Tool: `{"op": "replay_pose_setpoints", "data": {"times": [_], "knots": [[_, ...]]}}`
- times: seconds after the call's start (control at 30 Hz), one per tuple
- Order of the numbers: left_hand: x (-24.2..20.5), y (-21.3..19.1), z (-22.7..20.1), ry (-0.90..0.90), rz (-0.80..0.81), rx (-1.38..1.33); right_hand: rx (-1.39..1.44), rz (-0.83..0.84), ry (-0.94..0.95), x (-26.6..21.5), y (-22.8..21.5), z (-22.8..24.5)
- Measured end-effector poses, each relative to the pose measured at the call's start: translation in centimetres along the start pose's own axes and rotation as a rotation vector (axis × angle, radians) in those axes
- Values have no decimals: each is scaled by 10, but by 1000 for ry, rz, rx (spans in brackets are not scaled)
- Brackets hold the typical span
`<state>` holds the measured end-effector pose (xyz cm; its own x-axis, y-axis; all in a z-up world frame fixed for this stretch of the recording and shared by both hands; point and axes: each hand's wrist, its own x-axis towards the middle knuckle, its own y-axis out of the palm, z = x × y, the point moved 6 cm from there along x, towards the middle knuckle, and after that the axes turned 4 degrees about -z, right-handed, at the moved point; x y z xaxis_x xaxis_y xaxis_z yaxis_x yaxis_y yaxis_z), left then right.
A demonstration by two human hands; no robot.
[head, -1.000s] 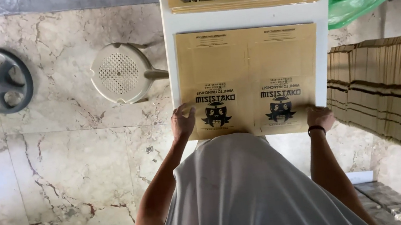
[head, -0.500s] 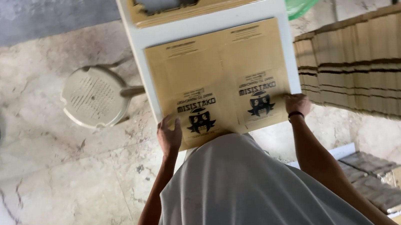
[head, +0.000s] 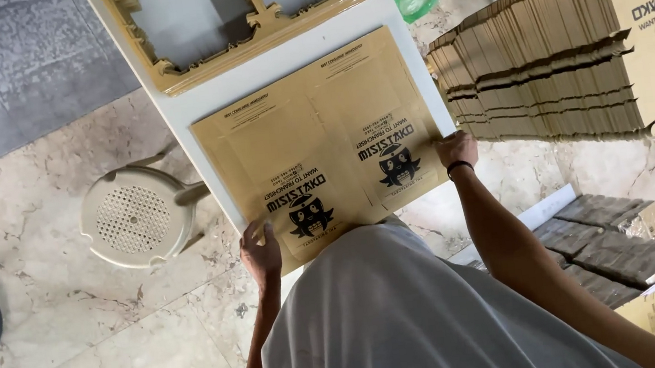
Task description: The person assembles flat cardboard boxes by folding the flaps and interlocking the tabs. They handle multiple boxes, folding them into shape and stacking them on a white table.
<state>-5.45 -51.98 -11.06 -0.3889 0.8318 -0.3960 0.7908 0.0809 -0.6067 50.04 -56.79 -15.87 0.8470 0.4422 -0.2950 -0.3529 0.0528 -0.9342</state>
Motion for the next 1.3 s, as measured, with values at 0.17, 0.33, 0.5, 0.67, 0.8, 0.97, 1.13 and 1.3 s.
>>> {"op": "replay_pose_setpoints", "data": {"times": [0.17, 0.33, 0.5, 0.67, 0.8, 0.97, 1.13, 1.3], "knots": [[0, -1, -1, -21, 4, -3, -34, 58, -28, -6, 1, 6], [0, 2, 6, -28, -8, 5, -93, 52, -35, -4, -13, 17], [-2, 6, 1, -16, 2, 29, -146, 26, -30, -4, -15, 20], [2, 8, 15, 22, -21, 21, -16, 65, -65, 0, -18, 14], [5, 5, 17, 54, -17, 5, 102, 160, -105, 10, -21, 9], [8, 1, 16, 37, -7, 9, 757, 730, 346, -34, -45, 2], [15, 10, 34, 46, -41, 34, 772, 992, 328, -26, 4, -42], [21, 15, 48, 66, -112, 101, 748, 846, 92, -40, -29, -9]]}}
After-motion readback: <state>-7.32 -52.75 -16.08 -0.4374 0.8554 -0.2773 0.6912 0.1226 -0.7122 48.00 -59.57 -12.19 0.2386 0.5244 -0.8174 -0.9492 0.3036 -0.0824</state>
